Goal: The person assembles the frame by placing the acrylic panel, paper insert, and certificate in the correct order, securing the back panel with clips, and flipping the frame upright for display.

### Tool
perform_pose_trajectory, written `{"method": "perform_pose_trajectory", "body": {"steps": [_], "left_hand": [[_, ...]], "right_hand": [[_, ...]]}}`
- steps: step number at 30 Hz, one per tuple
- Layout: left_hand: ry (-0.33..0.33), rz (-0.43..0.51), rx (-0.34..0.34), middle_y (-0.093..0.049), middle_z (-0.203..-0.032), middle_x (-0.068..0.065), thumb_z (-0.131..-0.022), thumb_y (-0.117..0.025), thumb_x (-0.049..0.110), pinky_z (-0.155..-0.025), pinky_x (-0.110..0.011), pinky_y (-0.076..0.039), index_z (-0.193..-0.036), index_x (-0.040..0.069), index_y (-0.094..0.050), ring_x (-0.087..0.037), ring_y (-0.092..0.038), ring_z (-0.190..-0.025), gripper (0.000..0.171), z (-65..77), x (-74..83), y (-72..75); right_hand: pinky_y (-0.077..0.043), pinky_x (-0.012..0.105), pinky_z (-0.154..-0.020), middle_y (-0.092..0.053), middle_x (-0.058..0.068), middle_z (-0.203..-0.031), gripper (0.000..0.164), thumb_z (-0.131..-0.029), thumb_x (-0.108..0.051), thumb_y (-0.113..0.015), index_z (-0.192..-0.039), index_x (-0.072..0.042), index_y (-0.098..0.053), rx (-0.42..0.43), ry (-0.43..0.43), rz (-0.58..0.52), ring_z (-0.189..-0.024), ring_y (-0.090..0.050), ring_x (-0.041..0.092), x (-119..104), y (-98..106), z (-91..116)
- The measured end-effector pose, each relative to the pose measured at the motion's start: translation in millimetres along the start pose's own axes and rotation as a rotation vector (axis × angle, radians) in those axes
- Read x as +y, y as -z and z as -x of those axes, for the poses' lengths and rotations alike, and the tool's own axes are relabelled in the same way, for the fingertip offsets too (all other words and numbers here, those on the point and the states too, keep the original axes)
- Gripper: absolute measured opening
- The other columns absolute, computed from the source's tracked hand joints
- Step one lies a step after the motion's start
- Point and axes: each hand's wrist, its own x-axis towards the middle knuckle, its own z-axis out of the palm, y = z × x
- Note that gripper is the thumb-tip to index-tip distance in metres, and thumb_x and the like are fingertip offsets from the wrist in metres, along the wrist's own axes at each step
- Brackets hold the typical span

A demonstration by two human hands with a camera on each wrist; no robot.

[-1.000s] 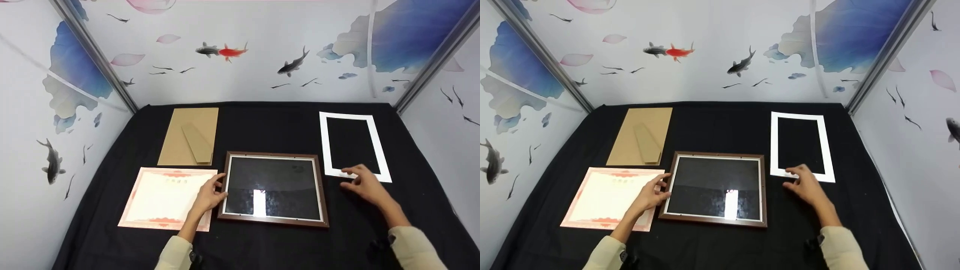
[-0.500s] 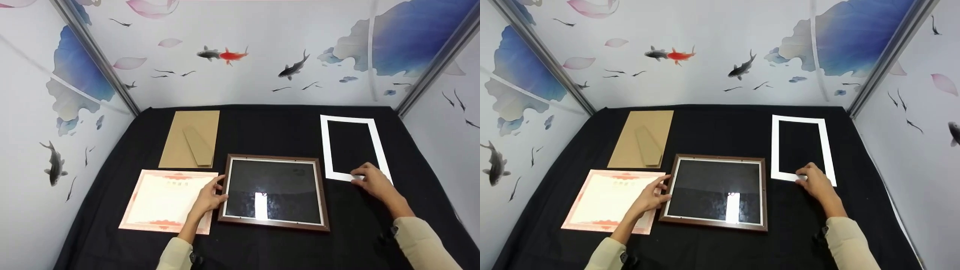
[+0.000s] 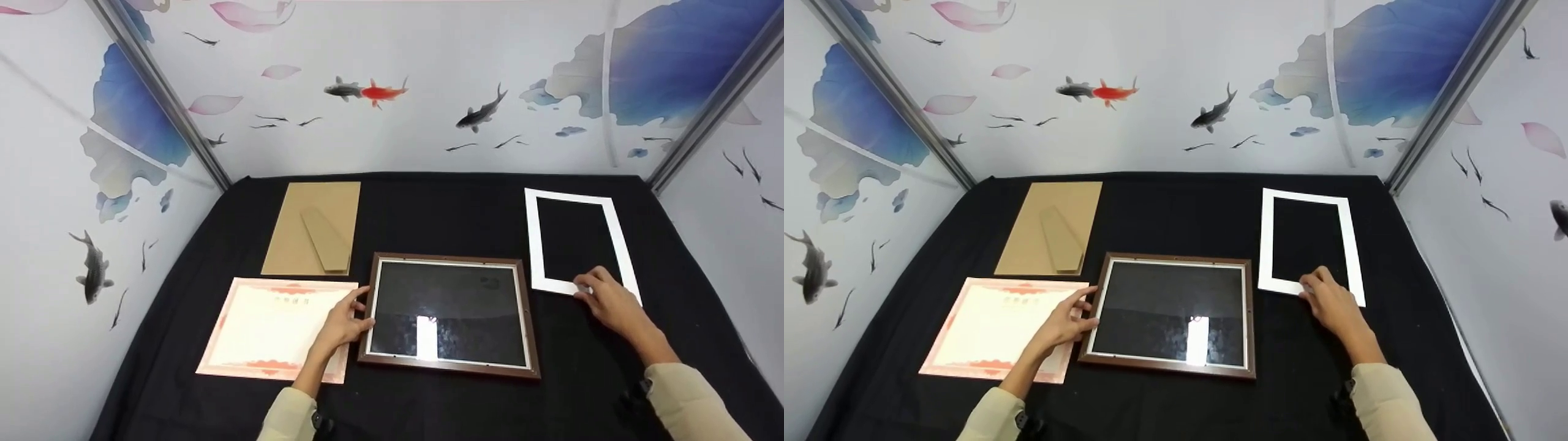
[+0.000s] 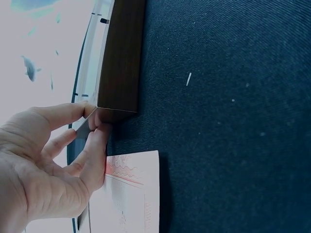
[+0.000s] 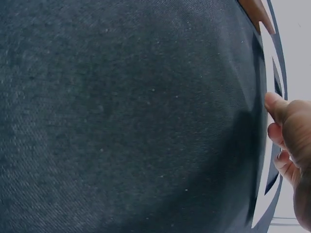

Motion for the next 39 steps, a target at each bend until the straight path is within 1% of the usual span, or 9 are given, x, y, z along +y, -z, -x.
{"method": "perform_pose_trajectory", "body": {"steps": [3, 5, 9, 13, 19, 25, 29, 35, 39], "left_hand": [[-0.007, -0.016, 0.006, -0.059, -0.103, -0.022, -0.081, -0.075, -0.008, -0.059, -0.027, -0.052, -0.144, 0.0, -0.05, -0.014, -0.061, -0.063, 0.069, -0.5, 0.4, 0.0], [-0.014, -0.019, 0.009, -0.059, -0.103, -0.023, -0.081, -0.075, -0.008, -0.06, -0.027, -0.052, -0.144, -0.001, -0.05, -0.015, -0.061, -0.064, 0.069, -0.7, 0.7, 0.1], [-0.011, 0.01, 0.006, -0.058, -0.104, -0.024, -0.081, -0.074, -0.009, -0.058, -0.026, -0.051, -0.144, -0.002, -0.049, -0.016, -0.063, -0.064, 0.069, -0.3, 0.8, 0.4], [-0.007, 0.034, 0.009, -0.057, -0.103, -0.024, -0.08, -0.074, -0.009, -0.057, -0.026, -0.052, -0.144, -0.002, -0.049, -0.017, -0.065, -0.065, 0.069, 0.4, 0.1, 0.4], [-0.007, 0.027, 0.016, -0.058, -0.103, -0.023, -0.08, -0.075, -0.01, -0.057, -0.026, -0.051, -0.144, -0.001, -0.05, -0.014, -0.061, -0.061, 0.069, 0.6, -0.8, -1.0], [-0.004, 0.022, 0.014, -0.059, -0.103, -0.023, -0.08, -0.075, -0.009, -0.057, -0.026, -0.051, -0.144, -0.001, -0.05, -0.013, -0.061, -0.061, 0.069, -0.3, -1.6, -4.6], [0.001, 0.013, 0.018, -0.06, -0.102, -0.023, -0.08, -0.075, -0.009, -0.058, -0.027, -0.051, -0.144, 0.0, -0.05, -0.014, -0.062, -0.063, 0.07, -0.1, -2.0, -6.8], [0.005, 0.016, 0.011, -0.06, -0.103, -0.023, -0.081, -0.074, -0.009, -0.057, -0.026, -0.051, -0.145, 0.0, -0.049, -0.013, -0.061, -0.061, 0.07, 0.6, -0.6, -5.4], [-0.015, -0.067, 0.009, -0.061, -0.103, -0.023, -0.08, -0.078, -0.005, -0.059, -0.03, -0.052, -0.144, -0.001, -0.049, -0.014, -0.061, -0.062, 0.071, 0.2, 2.7, -0.5]], "right_hand": [[-0.048, 0.042, -0.055, -0.053, 0.01, -0.094, 0.022, -0.083, 0.006, -0.08, -0.1, -0.002, -0.07, 0.043, 0.037, -0.013, -0.068, -0.056, 0.019, -3, 5, -2], [-0.047, 0.038, -0.055, -0.053, 0.009, -0.094, 0.023, -0.082, 0.005, -0.081, -0.101, -0.002, -0.07, 0.055, 0.049, -0.041, -0.068, -0.054, 0.017, -5, 9, -5], [-0.044, 0.026, -0.058, -0.053, 0.007, -0.093, 0.025, -0.081, 0.003, -0.083, -0.101, -0.004, -0.071, 0.058, 0.051, -0.119, -0.067, -0.052, 0.013, -11, 18, -11], [-0.042, 0.017, -0.06, -0.054, 0.007, -0.091, 0.028, -0.077, 0.008, -0.083, -0.1, -0.003, -0.071, 0.068, 0.054, -0.208, -0.068, -0.052, 0.014, -17, 27, -16], [-0.042, 0.017, -0.06, -0.056, 0.006, -0.09, 0.031, -0.075, 0.012, -0.082, -0.099, -0.005, -0.072, 0.075, 0.051, -0.31, -0.068, -0.053, 0.015, -27, 36, -22], [-0.042, 0.016, -0.059, -0.056, 0.005, -0.09, 0.032, -0.074, 0.013, -0.082, -0.099, -0.005, -0.072, 0.074, 0.074, -0.312, -0.067, -0.052, 0.013, -34, 37, -24], [-0.043, 0.016, -0.059, -0.057, 0.005, -0.092, 0.034, -0.074, 0.013, -0.083, -0.1, -0.005, -0.072, 0.057, 0.117, -0.292, -0.068, -0.053, 0.011, -41, 35, -24], [-0.044, 0.015, -0.059, -0.059, 0.005, -0.095, 0.035, -0.071, 0.009, -0.086, -0.1, -0.005, -0.073, 0.061, 0.236, -0.218, -0.069, -0.055, 0.008, -61, 26, -26], [-0.045, 0.016, -0.057, -0.058, 0.003, -0.099, 0.035, -0.071, 0.004, -0.087, -0.101, -0.007, -0.072, 0.063, 0.324, -0.191, -0.067, -0.054, 0.006, -78, 15, -26]]}}
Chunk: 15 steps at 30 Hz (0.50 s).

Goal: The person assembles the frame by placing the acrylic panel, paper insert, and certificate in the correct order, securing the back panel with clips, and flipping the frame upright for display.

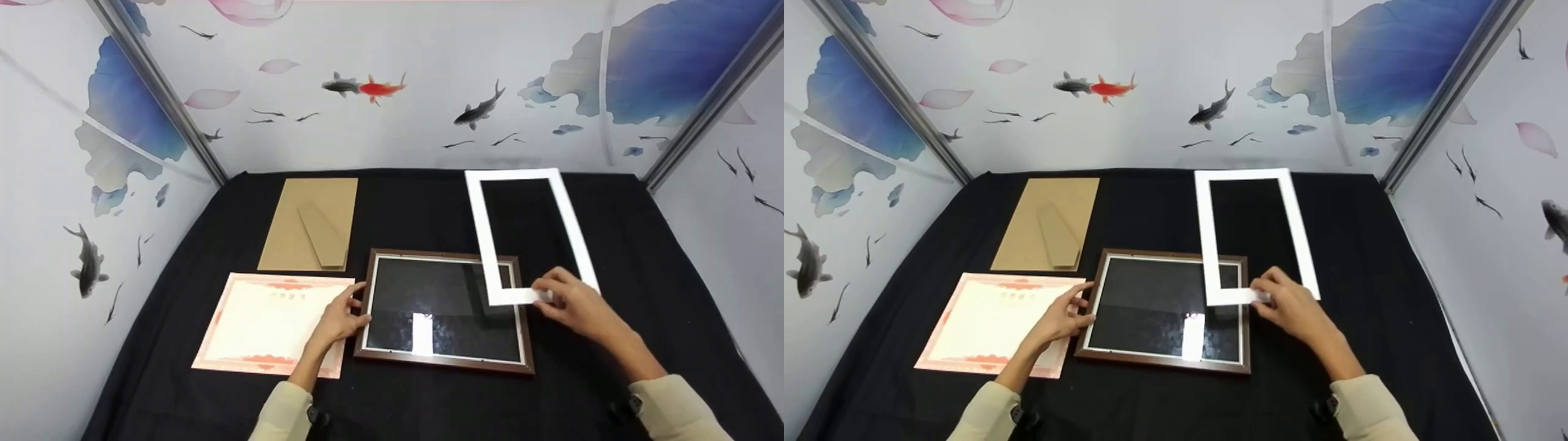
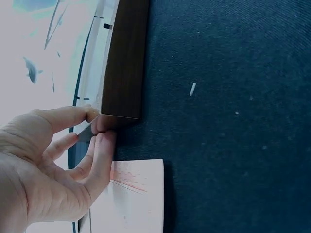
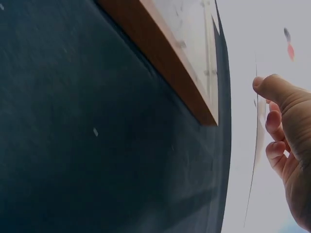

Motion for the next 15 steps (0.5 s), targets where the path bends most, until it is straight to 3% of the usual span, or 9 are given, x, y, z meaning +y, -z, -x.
{"method": "perform_pose_trajectory", "body": {"steps": [4, 8, 15], "left_hand": [[-0.024, -0.077, 0.043, -0.064, -0.106, -0.025, -0.079, -0.084, 0.005, -0.07, -0.04, -0.054, -0.144, -0.001, -0.05, -0.026, -0.065, -0.076, 0.074, -5.9, 7.1, 8.0], [-0.056, -0.014, 0.097, -0.064, -0.109, -0.027, -0.082, -0.085, 0.012, -0.074, -0.045, -0.055, -0.143, 0.002, -0.053, -0.036, -0.067, -0.086, 0.07, -16.0, 18.6, 16.7], [-0.147, 0.026, 0.14, -0.066, -0.11, -0.024, -0.084, -0.085, 0.017, -0.078, -0.043, -0.056, -0.139, 0.008, -0.059, -0.035, -0.068, -0.088, 0.061, -44.5, 44.3, 25.6]], "right_hand": [[-0.045, 0.019, -0.055, -0.059, 0.002, -0.101, 0.036, -0.071, 0.001, -0.087, -0.103, -0.008, -0.072, 0.0, 0.064, -0.008, -0.066, -0.054, 0.005, -14, -13, -4], [-0.045, 0.019, -0.054, -0.058, 0.002, -0.103, 0.035, -0.073, 0.0, -0.085, -0.105, -0.009, -0.072, -0.027, 0.101, -0.009, -0.066, -0.054, 0.005, -27, -23, -9], [-0.045, 0.018, -0.052, -0.057, 0.002, -0.101, 0.035, -0.073, -0.001, -0.085, -0.105, -0.007, -0.072, -0.073, 0.143, 0.017, -0.064, -0.052, 0.003, -48, -36, -16]]}}
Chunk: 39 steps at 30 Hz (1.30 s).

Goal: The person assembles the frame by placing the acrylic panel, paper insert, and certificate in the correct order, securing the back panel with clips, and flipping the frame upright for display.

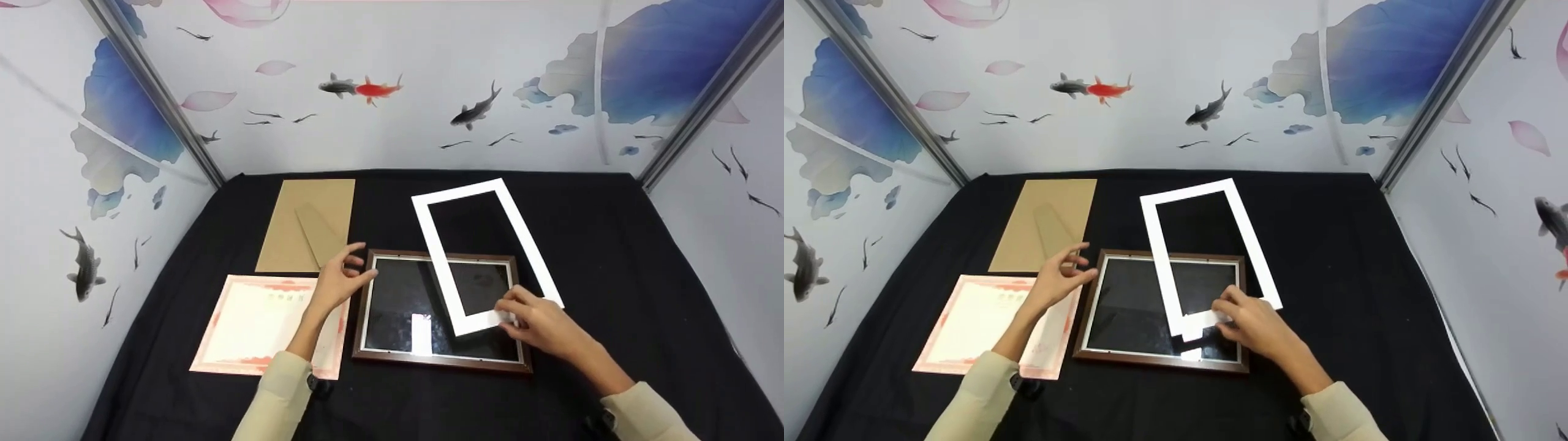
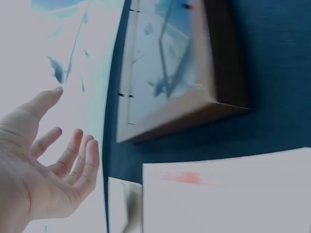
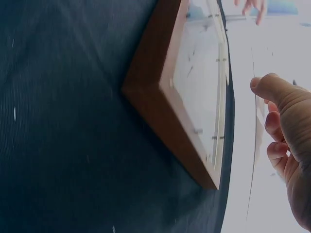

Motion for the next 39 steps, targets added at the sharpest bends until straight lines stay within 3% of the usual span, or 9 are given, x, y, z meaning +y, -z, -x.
{"method": "perform_pose_trajectory", "body": {"steps": [8, 12, 16, 23, 28, 30, 33, 35, 39], "left_hand": [[-0.054, 0.031, 0.023, -0.065, -0.112, -0.02, -0.085, -0.085, 0.021, -0.085, -0.042, -0.054, -0.141, 0.011, -0.059, -0.032, -0.066, -0.093, 0.063, -40.2, 13.3, -2.6], [-0.059, 0.043, 0.074, -0.064, -0.112, -0.015, -0.083, -0.086, 0.02, -0.086, -0.046, -0.053, -0.141, 0.012, -0.059, -0.035, -0.065, -0.094, 0.064, -50.6, 11.6, -5.7], [-0.067, 0.081, 0.074, -0.063, -0.113, -0.016, -0.082, -0.087, 0.017, -0.085, -0.047, -0.053, -0.139, 0.01, -0.061, -0.037, -0.064, -0.094, 0.063, -55.8, 6.2, -9.4], [-0.081, 0.141, 0.034, -0.064, -0.093, -0.02, -0.081, -0.086, 0.004, -0.072, -0.027, -0.053, -0.119, 0.001, -0.07, -0.041, -0.064, -0.083, 0.042, -57.8, -5.0, -8.5], [-0.095, 0.148, 0.014, -0.062, -0.081, -0.018, -0.082, -0.083, -0.001, -0.057, -0.021, -0.046, -0.11, -0.002, -0.071, -0.026, -0.058, -0.068, 0.031, -55.8, -7.9, -1.6], [-0.072, 0.156, -0.013, -0.061, -0.077, -0.015, -0.084, -0.081, -0.001, -0.051, -0.021, -0.043, -0.109, 0.0, -0.069, -0.026, -0.056, -0.062, 0.028, -53.8, -6.4, 1.5], [-0.026, 0.17, -0.056, -0.061, -0.072, -0.013, -0.087, -0.078, -0.003, -0.046, -0.023, -0.043, -0.11, 0.001, -0.067, -0.039, -0.058, -0.06, 0.026, -49.4, -2.9, 4.8], [0.006, 0.195, -0.074, -0.062, -0.07, -0.013, -0.089, -0.076, -0.003, -0.047, -0.024, -0.046, -0.11, 0.002, -0.064, -0.047, -0.061, -0.066, 0.025, -45.6, -1.0, 5.4], [0.065, 0.301, -0.082, -0.063, -0.072, -0.013, -0.091, -0.071, -0.006, -0.054, -0.029, -0.053, -0.112, 0.002, -0.058, -0.038, -0.065, -0.068, 0.026, -36.5, 0.5, 4.4]], "right_hand": [[-0.048, 0.019, -0.056, -0.056, 0.001, -0.1, 0.034, -0.072, -0.001, -0.083, -0.104, -0.008, -0.072, -0.023, 0.067, -0.006, -0.068, -0.054, 0.004, -22, -16, -4], [-0.05, 0.023, -0.058, -0.057, 0.0, -0.101, 0.035, -0.073, -0.005, -0.083, -0.105, -0.01, -0.071, -0.033, 0.099, 0.014, -0.069, -0.057, 0.006, -28, -25, 0], [-0.051, 0.023, -0.059, -0.056, 0.0, -0.103, 0.036, -0.073, -0.005, -0.082, -0.106, -0.01, -0.071, -0.033, 0.142, -0.002, -0.069, -0.059, 0.008, -31, -32, 3], [-0.051, 0.024, -0.059, -0.057, 0.001, -0.104, 0.034, -0.075, -0.006, -0.079, -0.108, -0.01, -0.071, -0.02, 0.183, 0.007, -0.068, -0.059, 0.01, -32, -36, 1], [-0.05, 0.027, -0.057, -0.056, 0.0, -0.104, 0.036, -0.074, -0.008, -0.082, -0.107, -0.012, -0.072, -0.053, 0.18, 0.037, -0.066, -0.057, 0.011, -30, -34, 4], [-0.049, 0.028, -0.056, -0.056, 0.0, -0.104, 0.037, -0.072, -0.009, -0.084, -0.107, -0.013, -0.073, -0.063, 0.181, 0.052, -0.065, -0.056, 0.012, -27, -32, 5], [-0.048, 0.028, -0.055, -0.055, 0.0, -0.103, 0.037, -0.071, -0.009, -0.084, -0.107, -0.014, -0.074, -0.069, 0.186, 0.083, -0.064, -0.054, 0.012, -21, -28, 6], [-0.047, 0.028, -0.054, -0.055, 0.0, -0.102, 0.036, -0.072, -0.009, -0.084, -0.106, -0.013, -0.075, -0.063, 0.188, 0.098, -0.063, -0.053, 0.013, -16, -23, 6], [-0.048, 0.028, -0.052, -0.054, 0.0, -0.098, 0.034, -0.072, -0.008, -0.085, -0.105, -0.014, -0.076, -0.057, 0.175, 0.111, -0.063, -0.053, 0.011, -4, -11, 4]]}}
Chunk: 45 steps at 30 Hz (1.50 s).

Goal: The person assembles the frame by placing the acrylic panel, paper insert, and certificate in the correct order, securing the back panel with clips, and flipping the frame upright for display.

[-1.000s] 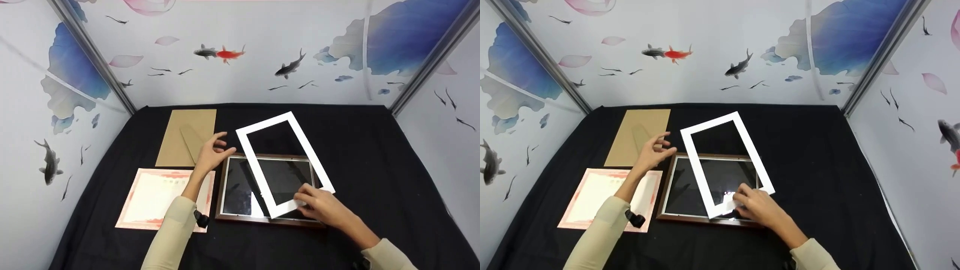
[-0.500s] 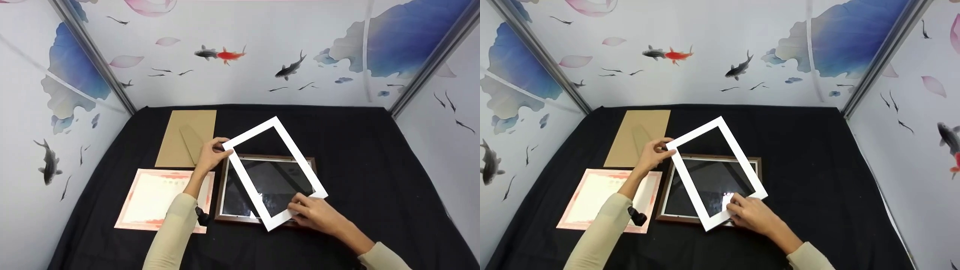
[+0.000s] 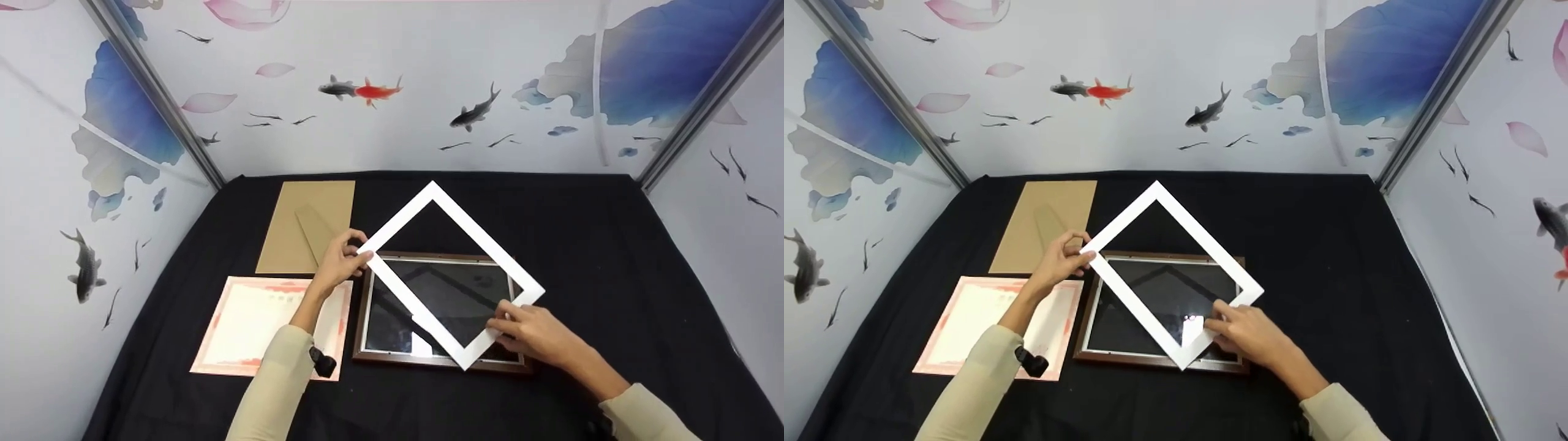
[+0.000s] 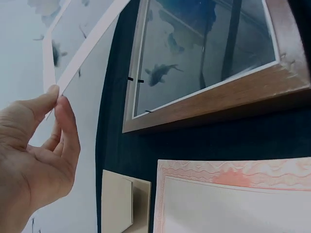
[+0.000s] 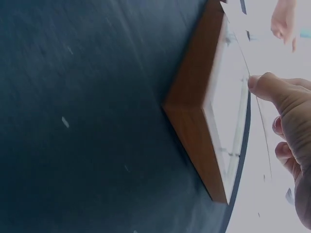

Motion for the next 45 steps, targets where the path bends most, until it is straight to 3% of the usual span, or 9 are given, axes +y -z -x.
{"method": "perform_pose_trajectory", "body": {"steps": [3, 6, 10, 14, 18, 23, 28, 37, 45], "left_hand": [[0.021, 0.093, 0.005, -0.063, -0.075, -0.013, -0.093, -0.068, -0.007, -0.061, -0.035, -0.058, -0.114, 0.001, -0.053, -0.022, -0.064, -0.065, 0.027, 6.8, -0.5, -1.3], [0.015, 0.166, 0.015, -0.065, -0.079, -0.013, -0.095, -0.066, -0.007, -0.066, -0.038, -0.06, -0.116, 0.0, -0.049, -0.017, -0.064, -0.065, 0.029, 12.1, 1.7, -0.9], [-0.016, 0.229, 0.045, -0.066, -0.083, -0.016, -0.096, -0.064, -0.007, -0.069, -0.039, -0.06, -0.118, 0.0, -0.046, -0.02, -0.066, -0.067, 0.029, 15.9, 6.0, 3.9], [-0.022, 0.28, 0.068, -0.065, -0.081, -0.016, -0.097, -0.063, -0.007, -0.069, -0.036, -0.059, -0.119, -0.001, -0.045, -0.022, -0.068, -0.069, 0.029, 18.4, 6.1, 10.5], [-0.009, 0.32, 0.099, -0.062, -0.077, -0.015, -0.098, -0.062, -0.006, -0.068, -0.034, -0.059, -0.119, 0.0, -0.044, -0.018, -0.065, -0.068, 0.029, 24.3, 2.0, 13.5], [0.022, 0.363, 0.13, -0.06, -0.075, -0.013, -0.099, -0.061, -0.004, -0.067, -0.03, -0.059, -0.119, 0.003, -0.042, -0.015, -0.063, -0.067, 0.029, 32.9, -2.7, 6.1], [0.036, 0.407, 0.147, -0.061, -0.077, -0.011, -0.1, -0.06, -0.004, -0.07, -0.032, -0.059, -0.12, 0.005, -0.04, -0.015, -0.063, -0.069, 0.029, 40.6, -7.4, -6.2], [0.053, 0.474, 0.251, -0.058, -0.083, -0.014, -0.099, -0.061, -0.005, -0.073, -0.038, -0.059, -0.117, 0.004, -0.04, -0.019, -0.065, -0.07, 0.029, 63.6, -21.5, -26.6], [0.077, 0.406, 0.155, -0.058, -0.089, -0.015, -0.096, -0.067, -0.004, -0.074, -0.042, -0.059, -0.124, 0.0, -0.041, -0.024, -0.068, -0.073, 0.039, 83.6, -28.9, -31.9]], "right_hand": [[-0.049, 0.027, -0.053, -0.054, 0.0, -0.096, 0.037, -0.072, -0.007, -0.087, -0.106, -0.016, -0.077, -0.004, -0.018, -0.004, -0.064, -0.053, 0.01, 11, 9, -1], [-0.049, 0.025, -0.055, -0.055, 0.001, -0.098, 0.043, -0.071, -0.007, -0.089, -0.111, -0.017, -0.077, 0.027, -0.064, -0.052, -0.066, -0.054, 0.008, 20, 18, -2], [-0.044, 0.018, -0.054, -0.056, 0.007, -0.098, 0.054, -0.066, 0.004, -0.09, -0.116, -0.008, -0.076, 0.204, -0.187, -0.25, -0.061, -0.051, 0.008, 28, 28, -3], [-0.04, 0.022, -0.049, -0.055, 0.012, -0.094, 0.059, -0.061, 0.018, -0.088, -0.116, 0.003, -0.073, 0.382, -0.353, -0.461, -0.056, -0.047, 0.016, 27, 39, -3], [-0.043, 0.025, -0.052, -0.057, 0.017, -0.093, 0.051, -0.071, 0.022, -0.08, -0.118, 0.007, -0.07, 0.407, -0.534, -0.641, -0.062, -0.054, 0.018, 27, 43, 7], [-0.048, 0.027, -0.057, -0.06, 0.025, -0.093, 0.029, -0.091, 0.016, -0.066, -0.12, 0.013, -0.065, 0.451, -0.756, -0.848, -0.069, -0.059, 0.017, 35, 24, 24], [-0.048, 0.028, -0.056, -0.063, 0.023, -0.089, 0.021, -0.094, 0.008, -0.067, -0.115, 0.01, -0.068, 0.5, -0.89, -0.855, -0.065, -0.058, 0.018, 28, 12, 7], [-0.047, 0.023, -0.055, -0.063, 0.022, -0.091, 0.025, -0.091, 0.011, -0.07, -0.115, 0.007, -0.069, 0.497, -0.847, -0.84, -0.067, -0.057, 0.015, 15, -11, -1], [-0.047, 0.028, -0.053, -0.066, 0.019, -0.085, 0.019, -0.091, 0.009, -0.07, -0.11, 0.004, -0.072, 0.507, -0.918, -0.8, -0.062, -0.057, 0.02, 8, -14, 14]]}}
